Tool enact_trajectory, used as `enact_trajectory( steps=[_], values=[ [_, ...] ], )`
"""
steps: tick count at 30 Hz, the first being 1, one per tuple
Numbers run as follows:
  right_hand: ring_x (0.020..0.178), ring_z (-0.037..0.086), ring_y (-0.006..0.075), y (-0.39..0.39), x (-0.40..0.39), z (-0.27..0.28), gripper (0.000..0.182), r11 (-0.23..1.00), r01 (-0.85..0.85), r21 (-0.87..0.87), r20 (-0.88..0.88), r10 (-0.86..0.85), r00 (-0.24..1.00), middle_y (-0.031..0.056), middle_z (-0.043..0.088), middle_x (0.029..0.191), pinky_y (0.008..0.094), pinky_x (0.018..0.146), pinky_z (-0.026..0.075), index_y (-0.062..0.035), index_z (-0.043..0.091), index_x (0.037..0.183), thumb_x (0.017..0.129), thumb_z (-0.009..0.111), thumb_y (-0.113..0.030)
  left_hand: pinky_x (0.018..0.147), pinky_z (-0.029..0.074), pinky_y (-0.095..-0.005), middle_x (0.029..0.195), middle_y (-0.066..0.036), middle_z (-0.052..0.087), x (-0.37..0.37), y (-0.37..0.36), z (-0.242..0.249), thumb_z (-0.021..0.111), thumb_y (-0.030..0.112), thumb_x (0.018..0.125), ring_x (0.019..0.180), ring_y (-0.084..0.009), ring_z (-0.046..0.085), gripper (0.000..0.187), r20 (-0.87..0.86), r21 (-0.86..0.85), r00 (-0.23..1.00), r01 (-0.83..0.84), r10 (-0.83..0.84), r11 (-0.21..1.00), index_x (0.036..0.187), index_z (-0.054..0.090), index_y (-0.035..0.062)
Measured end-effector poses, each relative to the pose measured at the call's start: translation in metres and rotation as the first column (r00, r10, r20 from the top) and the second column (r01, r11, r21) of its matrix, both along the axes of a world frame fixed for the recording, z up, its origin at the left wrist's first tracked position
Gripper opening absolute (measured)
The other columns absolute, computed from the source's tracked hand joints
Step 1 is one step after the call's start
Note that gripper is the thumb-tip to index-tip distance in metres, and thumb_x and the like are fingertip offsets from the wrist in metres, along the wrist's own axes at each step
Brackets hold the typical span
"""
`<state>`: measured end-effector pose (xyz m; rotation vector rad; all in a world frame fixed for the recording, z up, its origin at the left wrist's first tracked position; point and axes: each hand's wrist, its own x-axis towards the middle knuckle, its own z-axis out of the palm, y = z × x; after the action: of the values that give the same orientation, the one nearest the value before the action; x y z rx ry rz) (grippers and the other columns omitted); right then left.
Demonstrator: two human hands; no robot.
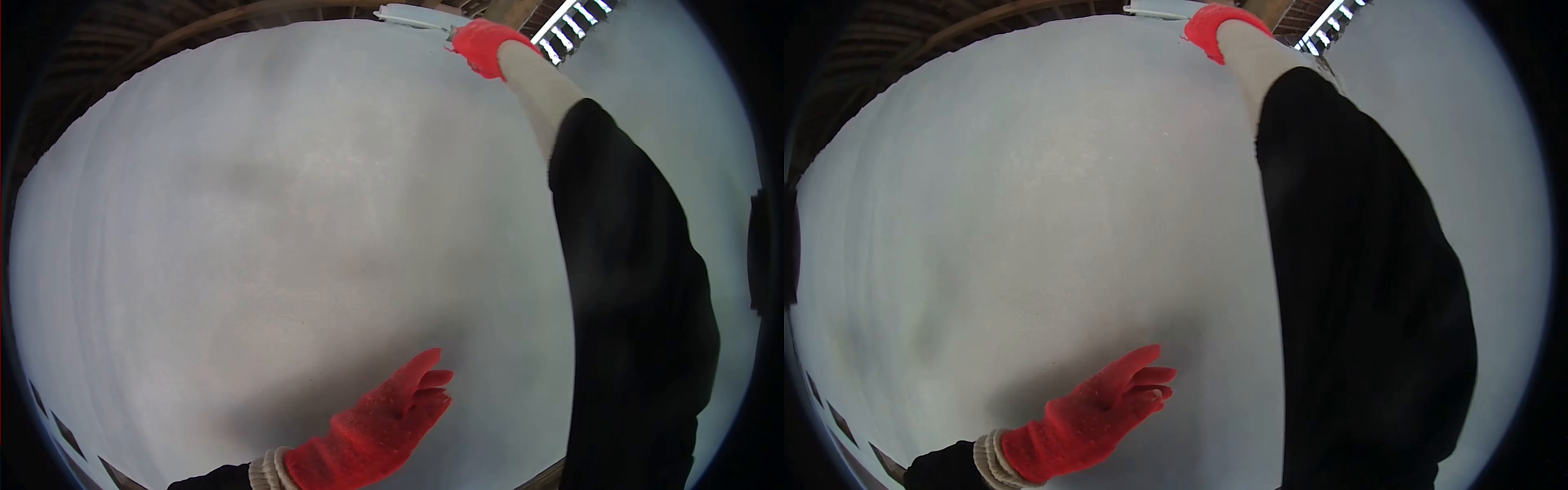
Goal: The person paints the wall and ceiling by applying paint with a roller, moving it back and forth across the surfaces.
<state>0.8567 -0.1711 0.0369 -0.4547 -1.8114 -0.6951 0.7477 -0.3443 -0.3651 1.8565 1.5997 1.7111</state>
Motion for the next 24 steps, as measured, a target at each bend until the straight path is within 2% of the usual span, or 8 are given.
enact_trajectory(
  steps=[3,5,7,9,11,13,21,24],
  values=[
    [0.056,0.053,0.0196,0.02,-0.045,0.016,0.029,0.976,0.018,0.219,-0.111,0.007,0.994,0.0095,0.056,0.086,0.0323,0.051,0.043,-0.0094,0.058,0.109,0.088,0.044,-0.023,0.095,0.044,-0.0314,0.127,-0.013,0.049,0.007,-0.014,-0.003,0.048,0.006,0.093,0.112,-0.0191,0.052,0.047,0.041,-0.072,0.996,-0.077,0.08,0.994,0.137,0.03,0.0041],
    [0.114,0.05,0.0363,0.015,-0.06,-0.01,0.057,0.917,-0.392,0.077,-0.31,0.396,0.864,0.0152,0.054,0.124,0.0446,0.093,0.043,-0.0085,0.048,0.127,0.085,0.05,-0.047,0.088,0.045,-0.0291,0.118,-0.012,0.054,0.009,-0.015,-0.034,0.048,0.008,0.094,0.104,-0.0176,0.054,0.041,-0.022,0.046,0.993,-0.113,0.114,0.993,0.133,0.036,0.0037],
    [0.115,0.05,0.0358,0.015,-0.056,-0.016,0.056,0.902,-0.431,-0.018,-0.283,0.409,0.868,0.0132,0.054,0.125,0.0437,0.094,0.042,-0.011,0.045,0.13,0.085,0.052,-0.043,0.081,0.047,-0.0268,0.109,-0.011,0.059,0.011,-0.015,-0.051,0.048,0.01,0.095,0.097,-0.0162,0.057,0.035,-0.08,0.155,0.986,-0.132,0.145,0.979,0.129,0.042,0.0034],
    [0.061,0.056,0.0176,0.028,-0.062,-0.019,0.04,0.863,-0.501,0.061,-0.422,0.477,0.771,0.0086,0.059,0.08,0.0319,0.056,0.046,-0.0119,0.05,0.124,0.088,0.043,-0.027,0.097,0.042,-0.0315,0.127,-0.014,0.048,0.019,-0.016,-0.058,0.048,0.004,0.093,0.115,-0.02,0.05,0.046,0.152,-0.095,0.985,-0.063,0.077,0.994,0.136,0.031,0.0023],
    [0.061,0.056,0.0167,0.046,-0.064,-0.039,0.044,0.82,-0.566,0.084,-0.485,0.529,0.696,0.0069,0.059,0.076,0.0308,0.057,0.046,-0.0102,0.048,0.127,0.087,0.046,-0.029,0.095,0.043,-0.0309,0.125,-0.014,0.05,0.018,-0.011,-0.073,0.049,0.003,0.093,0.113,-0.0198,0.051,0.046,0.141,-0.034,0.99,-0.012,0.017,0.999,0.136,0.033,0.0032],
    [0.059,0.053,0.0119,0.056,-0.042,-0.079,0.049,0.47,-0.882,0.011,-0.35,0.829,0.437,0.0037,0.057,0.072,0.0255,0.055,0.045,-0.0108,0.043,0.134,0.088,0.047,-0.026,0.093,0.043,-0.0302,0.122,-0.013,0.052,0.019,-0.007,-0.089,0.049,0.003,0.092,0.111,-0.0197,0.051,0.046,0.15,0.014,0.988,0.039,-0.041,0.999,0.136,0.034,0.004],
    [0.053,0.047,0.0066,0.087,0.039,-0.307,0.051,0.632,-0.768,0.103,-0.546,0.681,0.488,0.0008,0.051,0.065,0.0207,0.049,0.04,-0.0116,0.036,0.14,0.09,0.044,-0.021,0.093,0.043,-0.0299,0.121,-0.013,0.053,0.033,0.037,-0.159,0.049,0.006,0.092,0.111,-0.0203,0.052,0.04,0.188,-0.038,0.981,0.05,-0.042,0.998,0.131,0.04,0.0029],
    [0.051,0.042,0.0035,0.114,0.08,-0.421,0.053,0.68,-0.717,-0.155,-0.572,0.53,0.626,0.0055,0.06,0.086,0.0169,0.047,0.037,-0.0065,0.032,0.141,0.09,0.044,-0.014,0.101,0.038,-0.0317,0.131,-0.014,0.046,0.038,0.071,-0.183,0.048,0.003,0.092,0.121,-0.0205,0.045,0.047,0.37,-0.176,0.91,0.266,-0.187,0.948,0.136,0.031,0.0006]
  ],
)
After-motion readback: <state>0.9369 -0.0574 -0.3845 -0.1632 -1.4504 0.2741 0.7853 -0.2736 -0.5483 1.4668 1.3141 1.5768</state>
